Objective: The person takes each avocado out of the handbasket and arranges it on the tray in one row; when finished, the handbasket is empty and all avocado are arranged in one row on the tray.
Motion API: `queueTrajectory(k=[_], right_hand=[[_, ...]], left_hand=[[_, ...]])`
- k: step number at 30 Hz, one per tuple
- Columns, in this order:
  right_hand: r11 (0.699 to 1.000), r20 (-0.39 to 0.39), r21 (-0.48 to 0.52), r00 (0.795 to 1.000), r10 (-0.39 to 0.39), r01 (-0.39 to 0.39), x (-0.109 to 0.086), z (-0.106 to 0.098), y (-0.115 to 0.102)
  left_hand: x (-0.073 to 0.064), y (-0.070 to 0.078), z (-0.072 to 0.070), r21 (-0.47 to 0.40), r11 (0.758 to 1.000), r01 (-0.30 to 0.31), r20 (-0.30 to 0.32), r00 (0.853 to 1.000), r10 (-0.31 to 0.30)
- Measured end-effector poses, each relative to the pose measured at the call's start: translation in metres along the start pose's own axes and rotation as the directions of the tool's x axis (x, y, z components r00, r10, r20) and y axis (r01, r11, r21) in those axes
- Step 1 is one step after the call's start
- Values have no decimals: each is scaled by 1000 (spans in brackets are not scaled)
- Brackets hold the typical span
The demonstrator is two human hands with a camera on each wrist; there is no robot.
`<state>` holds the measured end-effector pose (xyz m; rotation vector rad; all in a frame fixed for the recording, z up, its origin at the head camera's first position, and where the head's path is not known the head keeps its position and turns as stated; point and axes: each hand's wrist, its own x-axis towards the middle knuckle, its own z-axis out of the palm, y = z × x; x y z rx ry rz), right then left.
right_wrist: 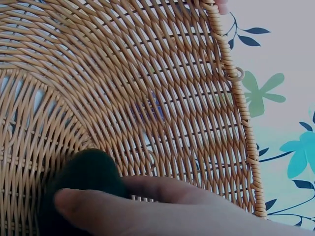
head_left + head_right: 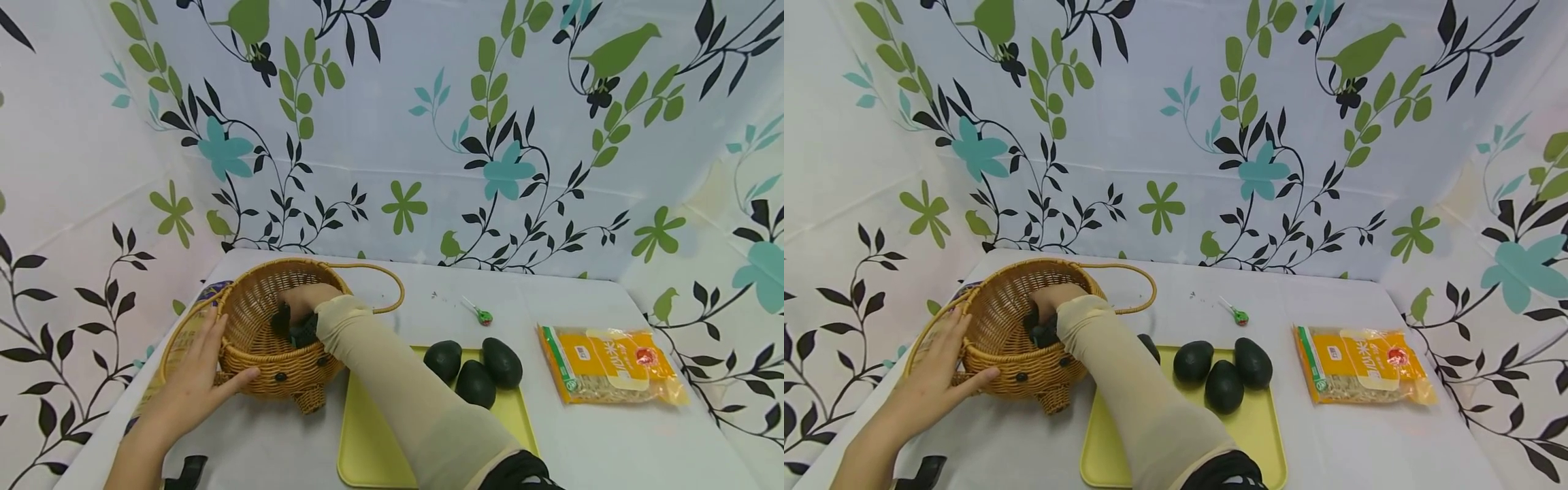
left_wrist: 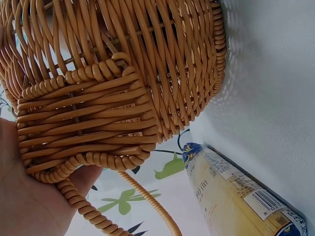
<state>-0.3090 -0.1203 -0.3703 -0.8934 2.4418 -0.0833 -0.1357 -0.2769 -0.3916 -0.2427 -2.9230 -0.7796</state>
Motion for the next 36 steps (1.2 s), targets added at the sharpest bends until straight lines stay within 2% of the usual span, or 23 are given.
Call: queueTrajectory(k=[3,6,12,18,36], right_hand=[[1000,38,-1,999,15,-15,0,1,1],[999,41,-19,999,27,-26,-1,2,1],[999,-10,-52,1000,-1,0,-1,2,1],[999,-54,-43,998,-32,30,2,2,4],[999,-168,6,985,-36,38,3,-2,2]], left_hand=[[0,0,0,-4,1000,-9,-4,1000,9],[0,1,0,-2,1000,-6,-4,1000,6],[1,2,-2,-7,1000,15,19,1000,-15],[1,2,-3,-7,1000,7,14,1000,-7],[0,3,-4,-23,1000,15,28,999,-15]])
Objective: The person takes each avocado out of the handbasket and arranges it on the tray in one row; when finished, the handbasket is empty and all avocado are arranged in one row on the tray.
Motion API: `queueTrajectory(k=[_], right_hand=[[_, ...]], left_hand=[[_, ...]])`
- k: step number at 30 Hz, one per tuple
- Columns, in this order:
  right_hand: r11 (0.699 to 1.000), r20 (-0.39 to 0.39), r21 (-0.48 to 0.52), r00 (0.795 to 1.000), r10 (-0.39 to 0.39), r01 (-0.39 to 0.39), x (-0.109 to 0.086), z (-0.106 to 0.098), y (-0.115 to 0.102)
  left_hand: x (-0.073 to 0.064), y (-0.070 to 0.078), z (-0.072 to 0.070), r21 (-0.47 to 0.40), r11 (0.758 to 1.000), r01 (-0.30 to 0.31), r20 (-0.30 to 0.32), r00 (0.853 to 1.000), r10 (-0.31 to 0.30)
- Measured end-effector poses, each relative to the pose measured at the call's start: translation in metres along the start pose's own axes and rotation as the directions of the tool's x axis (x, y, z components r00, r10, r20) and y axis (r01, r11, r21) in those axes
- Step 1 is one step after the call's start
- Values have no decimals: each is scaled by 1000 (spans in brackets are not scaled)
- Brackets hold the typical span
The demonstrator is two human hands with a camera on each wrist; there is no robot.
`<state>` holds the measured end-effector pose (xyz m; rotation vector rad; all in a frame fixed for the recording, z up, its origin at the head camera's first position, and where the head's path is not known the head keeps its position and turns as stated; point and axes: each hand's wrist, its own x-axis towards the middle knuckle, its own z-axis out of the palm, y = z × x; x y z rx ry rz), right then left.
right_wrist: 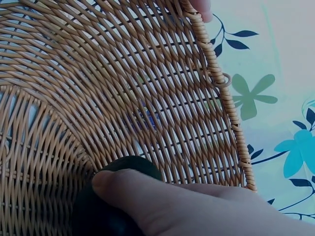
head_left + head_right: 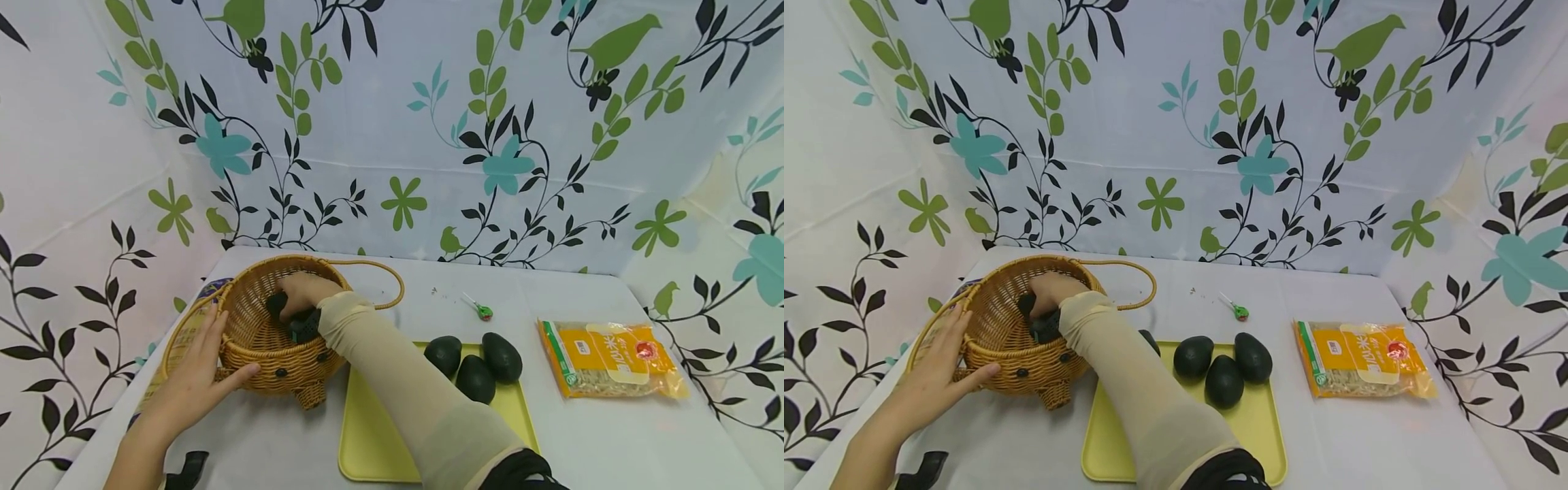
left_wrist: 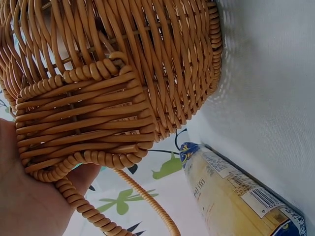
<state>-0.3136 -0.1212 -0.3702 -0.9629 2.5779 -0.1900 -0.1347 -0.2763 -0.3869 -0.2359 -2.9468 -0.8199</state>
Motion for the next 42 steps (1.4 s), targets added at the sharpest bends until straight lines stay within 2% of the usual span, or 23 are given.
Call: queueTrajectory(k=[6,14,20,27,33,38,42], right_hand=[[1000,-24,17,1000,-10,10,-6,-6,1],[992,-99,76,991,-89,96,-17,-22,-2],[989,-131,81,985,-111,122,-28,-32,0],[988,-172,115,982,-78,99,-39,-39,14],[981,-207,157,975,-82,116,-46,-44,20],[978,-238,191,970,-42,89,-55,-52,25],[975,-285,213,958,-5,69,-62,-59,33]], left_hand=[[2,1,1,1,1000,1,9,1000,-1],[1,-1,1,-7,1000,2,16,1000,-2],[1,-2,1,-3,1000,-15,2,1000,15],[1,0,3,3,1000,-17,-7,1000,17],[1,0,3,7,1000,-13,-3,1000,13],[1,0,2,12,1000,-8,0,1000,8],[1,0,2,13,1000,-8,-2,1000,8]])
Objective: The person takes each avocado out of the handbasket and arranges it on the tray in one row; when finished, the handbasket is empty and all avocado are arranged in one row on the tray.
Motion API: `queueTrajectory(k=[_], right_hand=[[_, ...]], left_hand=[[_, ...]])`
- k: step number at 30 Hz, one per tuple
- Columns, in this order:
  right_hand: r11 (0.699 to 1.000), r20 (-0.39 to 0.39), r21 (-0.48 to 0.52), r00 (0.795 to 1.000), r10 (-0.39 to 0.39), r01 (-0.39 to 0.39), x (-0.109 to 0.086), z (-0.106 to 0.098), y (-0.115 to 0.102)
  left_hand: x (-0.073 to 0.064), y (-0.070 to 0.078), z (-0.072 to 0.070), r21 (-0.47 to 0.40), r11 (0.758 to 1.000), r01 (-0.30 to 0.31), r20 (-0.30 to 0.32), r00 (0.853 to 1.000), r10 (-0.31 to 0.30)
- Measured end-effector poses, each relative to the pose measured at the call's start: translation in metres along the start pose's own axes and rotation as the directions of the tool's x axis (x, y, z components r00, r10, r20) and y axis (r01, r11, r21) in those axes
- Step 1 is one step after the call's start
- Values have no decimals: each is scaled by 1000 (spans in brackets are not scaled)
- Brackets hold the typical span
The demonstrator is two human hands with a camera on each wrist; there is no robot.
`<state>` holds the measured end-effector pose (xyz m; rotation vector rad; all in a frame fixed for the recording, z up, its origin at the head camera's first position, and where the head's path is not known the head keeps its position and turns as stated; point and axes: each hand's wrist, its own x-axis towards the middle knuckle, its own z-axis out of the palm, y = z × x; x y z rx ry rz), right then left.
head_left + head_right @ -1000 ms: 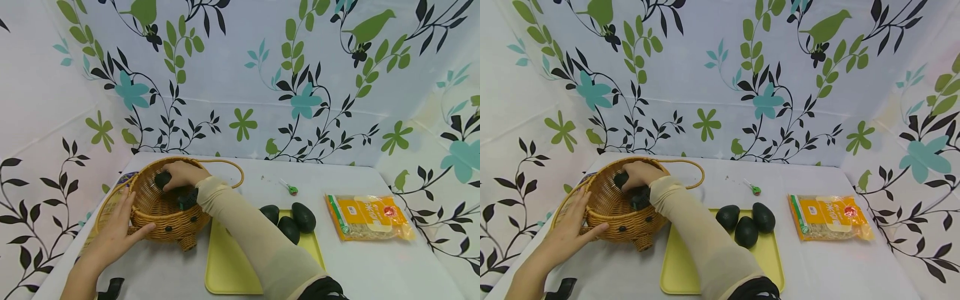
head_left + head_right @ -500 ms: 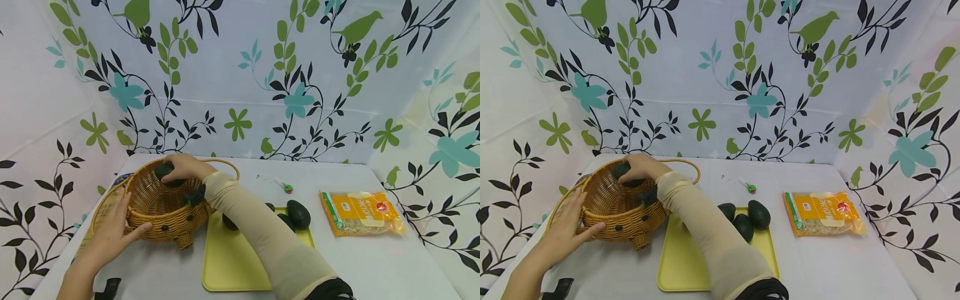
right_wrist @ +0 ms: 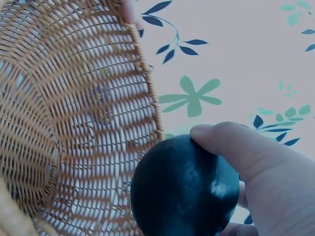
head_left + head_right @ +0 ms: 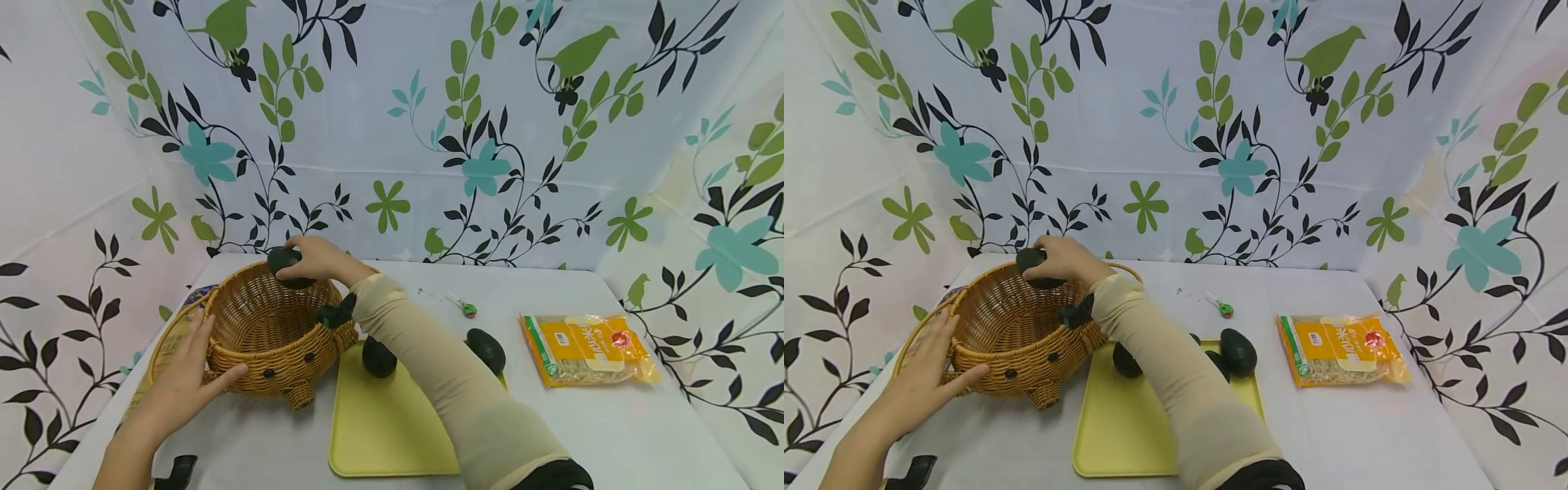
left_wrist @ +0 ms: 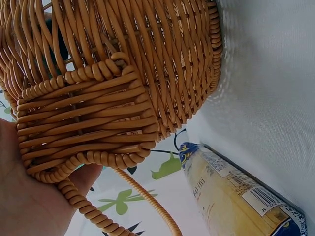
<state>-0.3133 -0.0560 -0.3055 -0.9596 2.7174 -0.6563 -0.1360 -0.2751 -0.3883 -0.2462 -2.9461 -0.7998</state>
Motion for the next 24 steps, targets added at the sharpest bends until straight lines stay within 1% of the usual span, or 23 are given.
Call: queueTrajectory(k=[4,9,13,18,24], right_hand=[[999,-49,43,999,22,-20,-6,-9,9],[986,-108,150,990,92,-76,-17,-21,23],[980,-163,166,977,135,-108,-26,-32,36],[964,-195,215,961,196,-154,-42,-46,52],[945,-253,262,932,261,-193,-62,-55,76]], left_hand=[[0,0,0,1,1000,2,3,1000,-2],[0,0,1,-3,1000,4,6,1000,-4],[0,1,1,-3,1000,7,10,1000,-7],[0,1,0,-3,1000,4,11,1000,-4],[0,0,-1,7,1000,1,13,1000,-1]])
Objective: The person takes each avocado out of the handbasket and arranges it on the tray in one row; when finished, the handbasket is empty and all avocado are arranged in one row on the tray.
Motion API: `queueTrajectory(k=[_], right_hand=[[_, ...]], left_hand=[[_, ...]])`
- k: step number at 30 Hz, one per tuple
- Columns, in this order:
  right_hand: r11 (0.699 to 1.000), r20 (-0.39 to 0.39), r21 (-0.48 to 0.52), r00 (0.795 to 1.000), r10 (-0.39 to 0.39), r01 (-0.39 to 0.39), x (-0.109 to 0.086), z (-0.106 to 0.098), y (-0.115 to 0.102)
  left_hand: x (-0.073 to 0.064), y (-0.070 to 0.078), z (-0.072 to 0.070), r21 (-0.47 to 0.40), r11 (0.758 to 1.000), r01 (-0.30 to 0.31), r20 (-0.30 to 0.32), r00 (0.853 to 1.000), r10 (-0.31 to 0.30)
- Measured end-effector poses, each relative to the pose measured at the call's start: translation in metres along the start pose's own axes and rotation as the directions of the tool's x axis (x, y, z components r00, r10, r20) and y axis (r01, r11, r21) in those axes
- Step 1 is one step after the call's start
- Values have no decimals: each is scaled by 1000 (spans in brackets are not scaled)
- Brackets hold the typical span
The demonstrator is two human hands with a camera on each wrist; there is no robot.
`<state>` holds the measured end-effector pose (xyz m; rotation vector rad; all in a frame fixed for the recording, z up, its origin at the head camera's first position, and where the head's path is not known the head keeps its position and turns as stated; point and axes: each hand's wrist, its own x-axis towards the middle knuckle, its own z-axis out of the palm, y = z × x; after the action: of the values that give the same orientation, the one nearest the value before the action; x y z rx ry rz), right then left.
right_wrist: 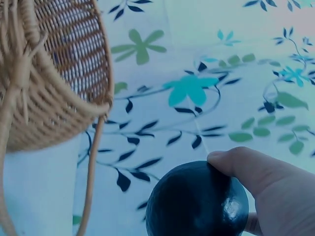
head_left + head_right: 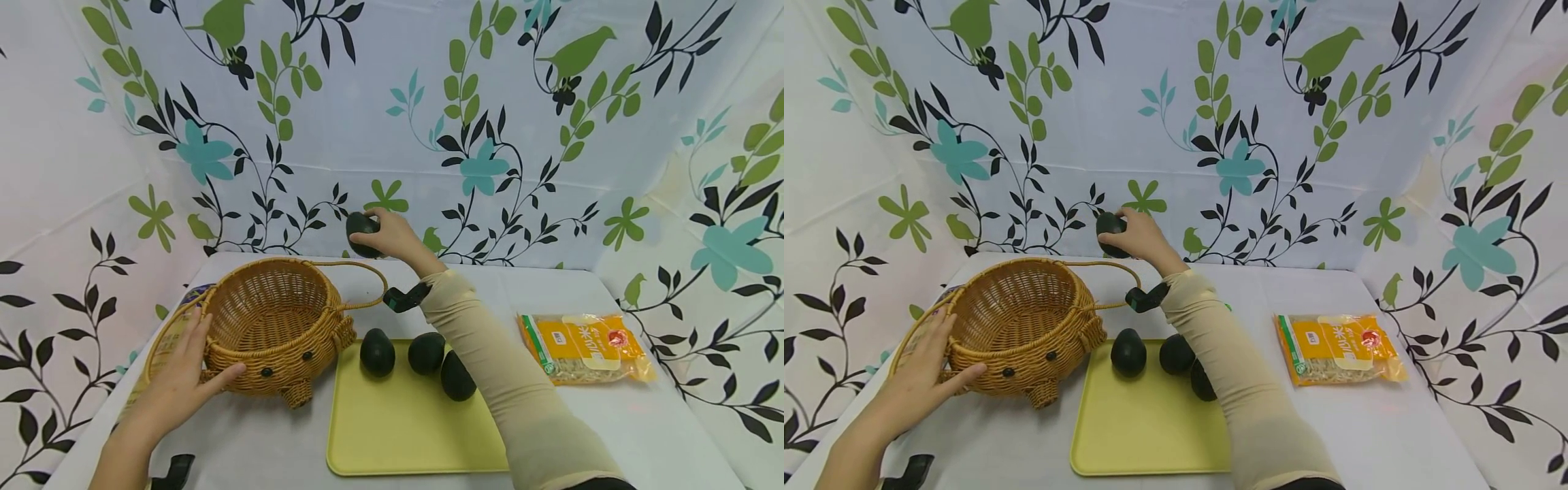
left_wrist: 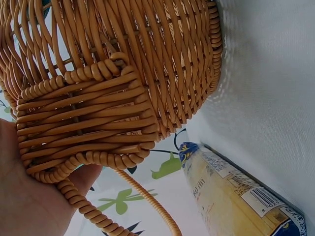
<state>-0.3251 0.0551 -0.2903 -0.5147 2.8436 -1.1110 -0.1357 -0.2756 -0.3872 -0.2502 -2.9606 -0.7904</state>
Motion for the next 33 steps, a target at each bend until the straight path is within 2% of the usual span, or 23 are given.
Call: queueTrajectory(k=[8,15,24,33], right_hand=[[997,-60,14,996,71,-70,-14,-24,26],[993,-74,-25,991,112,-114,-26,-33,42],[990,-61,-52,990,124,-128,-38,-29,56],[986,-21,-73,989,148,-150,-54,-13,59]], left_hand=[[0,-1,1,-10,1000,-5,-16,1000,5],[0,-1,1,-14,1000,3,-6,1000,-3],[1,-1,1,-8,1000,12,2,1000,-12],[0,-1,2,-4,1000,6,-8,1000,-6]])
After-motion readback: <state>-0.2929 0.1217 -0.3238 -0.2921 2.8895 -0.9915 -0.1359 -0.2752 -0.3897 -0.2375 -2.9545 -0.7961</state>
